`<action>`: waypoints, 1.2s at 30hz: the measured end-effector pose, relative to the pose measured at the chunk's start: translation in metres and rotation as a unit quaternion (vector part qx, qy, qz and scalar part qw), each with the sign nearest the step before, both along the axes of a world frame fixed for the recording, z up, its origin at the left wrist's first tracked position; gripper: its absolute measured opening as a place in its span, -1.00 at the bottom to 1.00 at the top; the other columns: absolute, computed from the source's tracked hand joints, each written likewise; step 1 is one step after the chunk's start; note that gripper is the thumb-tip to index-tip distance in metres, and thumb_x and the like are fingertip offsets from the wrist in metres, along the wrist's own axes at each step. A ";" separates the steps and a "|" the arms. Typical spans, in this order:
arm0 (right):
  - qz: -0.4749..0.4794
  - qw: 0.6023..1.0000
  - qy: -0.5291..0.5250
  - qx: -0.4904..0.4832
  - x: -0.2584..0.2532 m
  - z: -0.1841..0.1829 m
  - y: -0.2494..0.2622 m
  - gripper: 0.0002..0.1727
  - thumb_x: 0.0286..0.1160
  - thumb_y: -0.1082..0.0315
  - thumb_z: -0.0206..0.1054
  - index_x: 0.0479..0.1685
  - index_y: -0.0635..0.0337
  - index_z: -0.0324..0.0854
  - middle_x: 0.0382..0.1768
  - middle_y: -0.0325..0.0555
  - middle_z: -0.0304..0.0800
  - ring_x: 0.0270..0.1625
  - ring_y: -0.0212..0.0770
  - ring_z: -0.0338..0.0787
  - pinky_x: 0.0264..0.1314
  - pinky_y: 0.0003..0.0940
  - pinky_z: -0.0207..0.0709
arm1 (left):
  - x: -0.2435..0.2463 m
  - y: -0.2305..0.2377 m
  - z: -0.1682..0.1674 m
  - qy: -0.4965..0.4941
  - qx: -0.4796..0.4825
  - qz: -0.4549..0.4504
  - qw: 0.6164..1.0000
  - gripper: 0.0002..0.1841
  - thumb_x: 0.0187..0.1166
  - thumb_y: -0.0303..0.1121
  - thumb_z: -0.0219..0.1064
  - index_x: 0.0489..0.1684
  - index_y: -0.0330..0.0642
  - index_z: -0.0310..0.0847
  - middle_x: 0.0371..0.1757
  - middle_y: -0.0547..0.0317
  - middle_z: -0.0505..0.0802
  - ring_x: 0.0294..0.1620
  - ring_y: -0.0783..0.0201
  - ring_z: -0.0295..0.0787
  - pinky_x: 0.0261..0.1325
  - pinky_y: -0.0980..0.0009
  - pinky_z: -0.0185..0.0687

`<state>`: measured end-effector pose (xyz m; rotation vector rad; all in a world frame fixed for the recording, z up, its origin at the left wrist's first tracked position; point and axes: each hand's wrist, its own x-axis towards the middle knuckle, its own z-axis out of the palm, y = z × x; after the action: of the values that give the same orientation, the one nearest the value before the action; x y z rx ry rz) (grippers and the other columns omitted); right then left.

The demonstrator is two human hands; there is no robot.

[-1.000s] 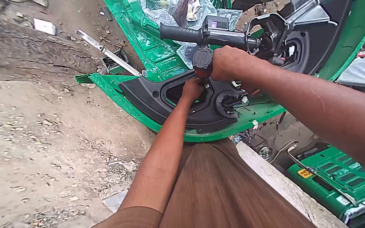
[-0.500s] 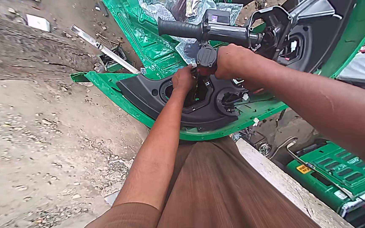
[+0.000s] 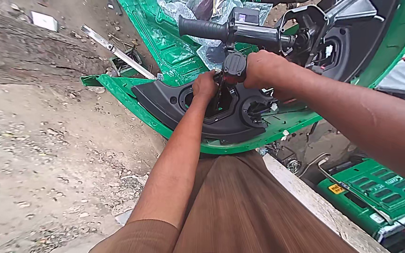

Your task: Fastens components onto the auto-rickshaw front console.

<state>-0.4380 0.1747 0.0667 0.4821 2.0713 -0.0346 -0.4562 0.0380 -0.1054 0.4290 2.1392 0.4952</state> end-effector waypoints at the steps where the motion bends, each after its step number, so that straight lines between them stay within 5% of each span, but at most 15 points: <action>1: 0.002 1.000 0.000 0.001 0.000 0.000 0.001 -0.66 0.18 0.22 0.56 -0.44 0.29 0.55 -0.28 0.27 0.69 -0.12 0.31 0.77 -0.26 0.35 0.54 | 0.000 0.001 0.000 0.001 0.001 -0.001 1.000 -0.55 0.48 -0.20 0.41 0.39 0.15 0.70 0.28 -0.06 0.84 0.36 -0.20 0.74 0.21 -0.39 0.62; 26: 0.020 1.000 0.006 0.009 0.009 -0.002 -0.002 -0.66 0.15 0.19 0.58 -0.46 0.26 0.57 -0.27 0.26 0.71 -0.11 0.31 0.78 -0.27 0.34 0.55 | 0.003 0.000 0.002 0.004 -0.006 -0.012 1.000 -0.50 0.50 -0.18 0.42 0.48 0.10 0.64 0.32 -0.10 0.81 0.39 -0.22 0.72 0.26 -0.38 0.61; 30: 0.028 0.999 0.009 -0.018 0.006 0.003 0.004 -0.70 0.25 0.24 0.53 -0.49 0.27 0.55 -0.28 0.25 0.68 -0.15 0.27 0.75 -0.27 0.33 0.53 | -0.006 -0.002 -0.003 -0.046 0.048 0.089 0.994 -0.55 0.66 -0.17 0.25 0.50 -0.01 0.63 0.38 -0.08 0.79 0.47 -0.12 0.68 0.46 -0.29 0.53; 32: 0.023 0.999 0.017 -0.043 0.015 0.003 0.006 -0.72 0.25 0.26 0.52 -0.48 0.26 0.55 -0.33 0.22 0.67 -0.21 0.27 0.74 -0.30 0.32 0.51 | -0.006 -0.007 0.013 -0.104 0.065 0.211 0.970 -0.62 0.74 -0.22 0.11 0.32 -0.19 0.67 0.16 -0.09 0.83 0.19 0.01 0.78 0.26 -0.09 0.66; 34: 0.019 0.997 0.036 -0.058 0.018 0.005 0.016 -0.68 0.21 0.20 0.58 -0.54 0.21 0.57 -0.40 0.16 0.66 -0.29 0.21 0.73 -0.34 0.30 0.51 | -0.015 -0.009 0.036 -0.190 0.109 0.331 0.918 -0.71 0.78 -0.24 0.09 0.21 -0.16 0.63 -0.25 0.12 0.69 -0.37 0.25 0.61 -0.28 0.25 0.60; 36: -0.007 0.997 0.039 -0.070 0.024 0.010 0.029 -0.60 0.22 0.09 0.65 -0.60 0.17 0.61 -0.53 0.08 0.63 -0.46 0.11 0.67 -0.44 0.22 0.49 | -0.019 -0.022 0.062 -0.286 0.186 0.384 0.858 -0.76 0.76 -0.38 0.08 0.18 -0.19 0.61 -0.27 0.19 0.70 -0.42 0.32 0.61 -0.28 0.34 0.65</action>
<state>-0.4137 0.2041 0.0768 0.4149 2.1252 -0.2092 -0.4751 0.0162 -0.0439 -0.3809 1.5450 1.3173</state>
